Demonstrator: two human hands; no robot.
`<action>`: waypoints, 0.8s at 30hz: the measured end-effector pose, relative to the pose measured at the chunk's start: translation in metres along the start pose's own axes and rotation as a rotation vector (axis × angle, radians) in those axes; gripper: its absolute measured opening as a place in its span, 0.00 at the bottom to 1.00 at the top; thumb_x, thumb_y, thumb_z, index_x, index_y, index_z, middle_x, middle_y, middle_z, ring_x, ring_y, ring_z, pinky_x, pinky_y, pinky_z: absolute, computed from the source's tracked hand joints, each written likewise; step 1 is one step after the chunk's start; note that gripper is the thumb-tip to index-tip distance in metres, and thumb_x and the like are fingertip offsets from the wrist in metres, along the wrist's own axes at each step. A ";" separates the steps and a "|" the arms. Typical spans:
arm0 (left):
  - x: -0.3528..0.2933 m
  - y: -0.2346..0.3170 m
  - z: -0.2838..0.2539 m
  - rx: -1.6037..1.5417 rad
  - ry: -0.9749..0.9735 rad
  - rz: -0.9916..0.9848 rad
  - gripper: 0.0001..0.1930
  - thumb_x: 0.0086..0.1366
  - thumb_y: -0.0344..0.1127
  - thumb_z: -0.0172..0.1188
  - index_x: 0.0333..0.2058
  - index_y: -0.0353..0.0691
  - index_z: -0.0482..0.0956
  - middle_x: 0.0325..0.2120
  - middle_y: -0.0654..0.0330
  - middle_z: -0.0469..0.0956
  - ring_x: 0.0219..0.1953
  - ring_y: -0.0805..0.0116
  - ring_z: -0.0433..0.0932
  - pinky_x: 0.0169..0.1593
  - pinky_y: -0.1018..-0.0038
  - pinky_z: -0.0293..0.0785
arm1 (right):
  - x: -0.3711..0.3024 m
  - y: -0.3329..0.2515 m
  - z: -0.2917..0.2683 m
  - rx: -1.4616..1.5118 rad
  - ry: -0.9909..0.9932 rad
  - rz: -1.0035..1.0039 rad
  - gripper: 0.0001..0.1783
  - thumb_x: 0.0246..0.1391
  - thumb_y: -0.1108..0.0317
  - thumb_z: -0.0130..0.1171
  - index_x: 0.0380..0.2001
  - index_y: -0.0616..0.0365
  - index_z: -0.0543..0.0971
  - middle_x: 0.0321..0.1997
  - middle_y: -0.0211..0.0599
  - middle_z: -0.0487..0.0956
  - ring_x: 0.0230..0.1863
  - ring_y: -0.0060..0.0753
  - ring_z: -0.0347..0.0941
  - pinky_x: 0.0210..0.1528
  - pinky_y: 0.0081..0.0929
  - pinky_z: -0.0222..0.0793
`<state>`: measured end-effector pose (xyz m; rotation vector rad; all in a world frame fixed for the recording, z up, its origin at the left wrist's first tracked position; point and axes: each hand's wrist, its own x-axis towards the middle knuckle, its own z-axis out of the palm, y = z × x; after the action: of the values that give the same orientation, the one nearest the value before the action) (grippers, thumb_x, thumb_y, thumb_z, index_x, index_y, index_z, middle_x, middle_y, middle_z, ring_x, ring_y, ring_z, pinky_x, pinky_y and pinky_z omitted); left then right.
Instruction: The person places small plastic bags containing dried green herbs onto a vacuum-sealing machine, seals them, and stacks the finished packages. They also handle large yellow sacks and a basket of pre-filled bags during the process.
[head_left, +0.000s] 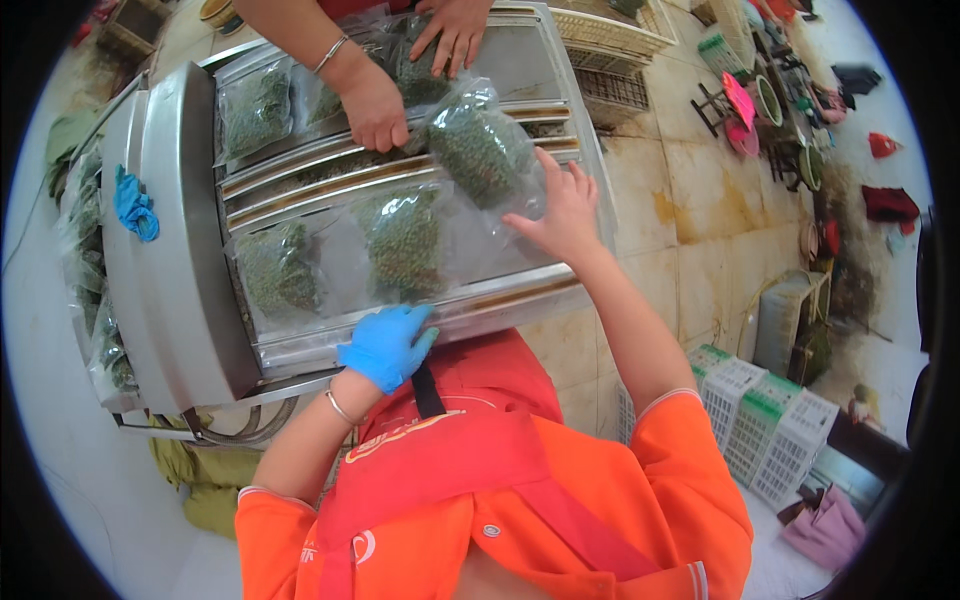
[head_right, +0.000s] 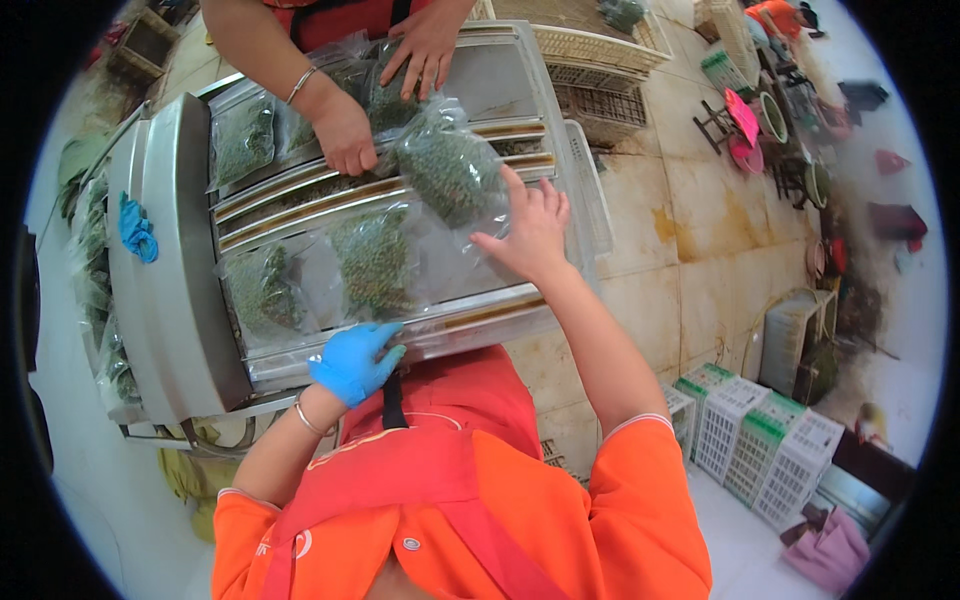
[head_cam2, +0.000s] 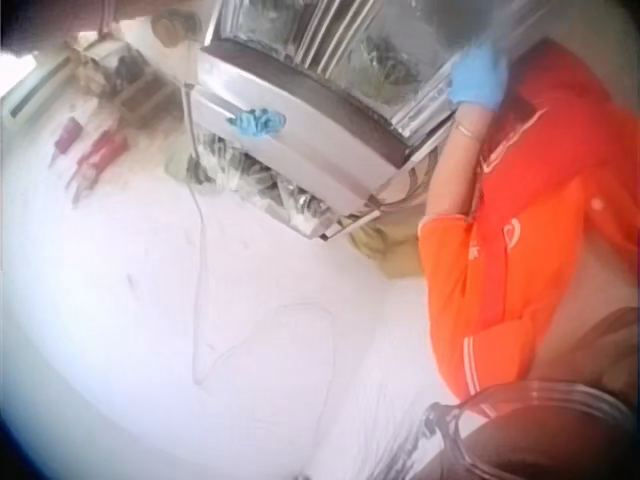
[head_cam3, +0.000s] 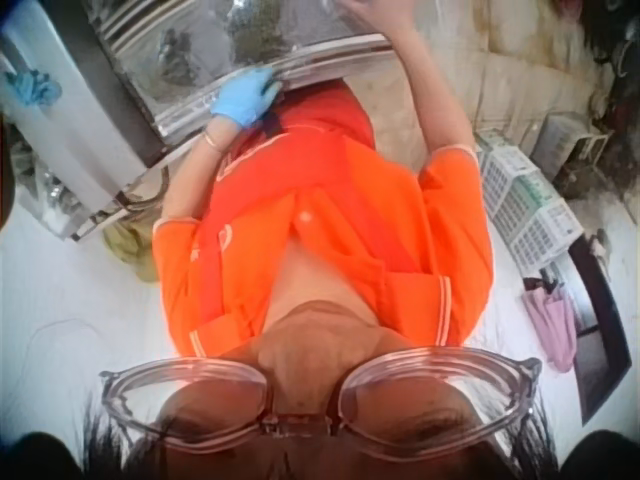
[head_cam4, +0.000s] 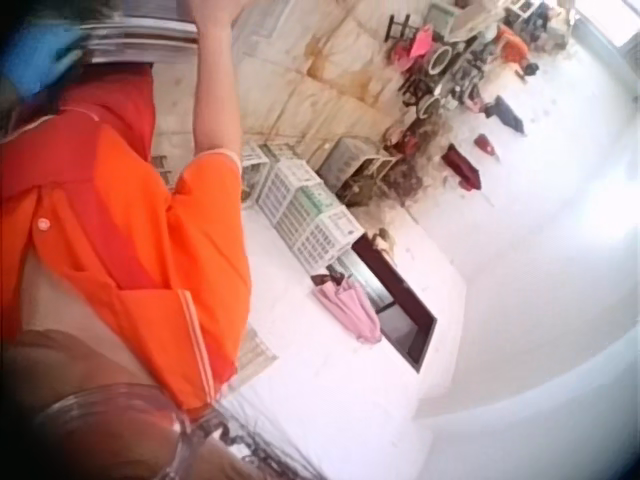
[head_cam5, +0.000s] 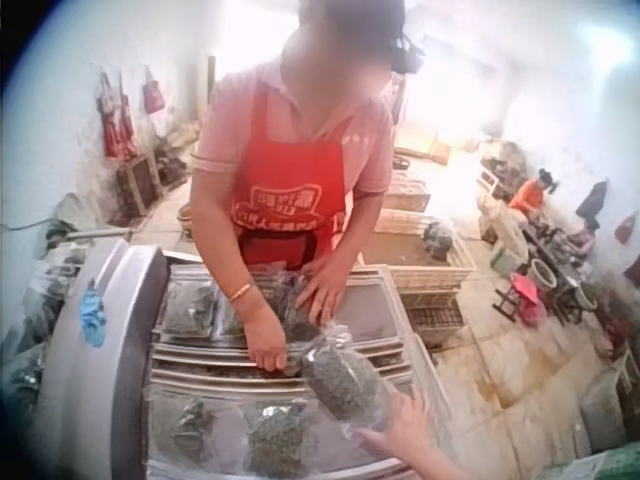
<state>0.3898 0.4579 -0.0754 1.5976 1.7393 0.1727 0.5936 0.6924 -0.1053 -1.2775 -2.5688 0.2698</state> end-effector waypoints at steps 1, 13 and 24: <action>0.006 0.010 -0.003 -0.032 0.125 0.031 0.20 0.60 0.41 0.60 0.50 0.42 0.75 0.34 0.52 0.77 0.40 0.50 0.76 0.39 0.56 0.73 | 0.010 0.009 0.002 0.061 -0.066 -0.032 0.47 0.40 0.54 0.72 0.64 0.47 0.63 0.48 0.44 0.75 0.56 0.52 0.65 0.62 0.53 0.53; 0.109 0.095 -0.049 -0.265 0.871 0.197 0.33 0.52 0.29 0.68 0.60 0.43 0.72 0.57 0.50 0.71 0.57 0.51 0.71 0.59 0.63 0.68 | 0.120 -0.002 -0.105 0.859 -0.653 -0.023 0.11 0.49 0.66 0.64 0.29 0.64 0.77 0.26 0.27 0.77 0.28 0.22 0.72 0.34 0.21 0.69; 0.165 0.068 -0.030 -1.560 0.657 0.051 0.18 0.67 0.28 0.59 0.55 0.37 0.74 0.47 0.66 0.77 0.49 0.76 0.73 0.55 0.79 0.67 | 0.083 0.085 -0.055 1.126 -0.534 -0.025 0.19 0.57 0.63 0.62 0.50 0.58 0.78 0.62 0.34 0.69 0.58 0.24 0.67 0.59 0.28 0.66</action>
<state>0.4372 0.6320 -0.0865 0.3640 1.2172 1.7167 0.6263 0.8127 -0.0649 -0.7460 -2.0680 1.9020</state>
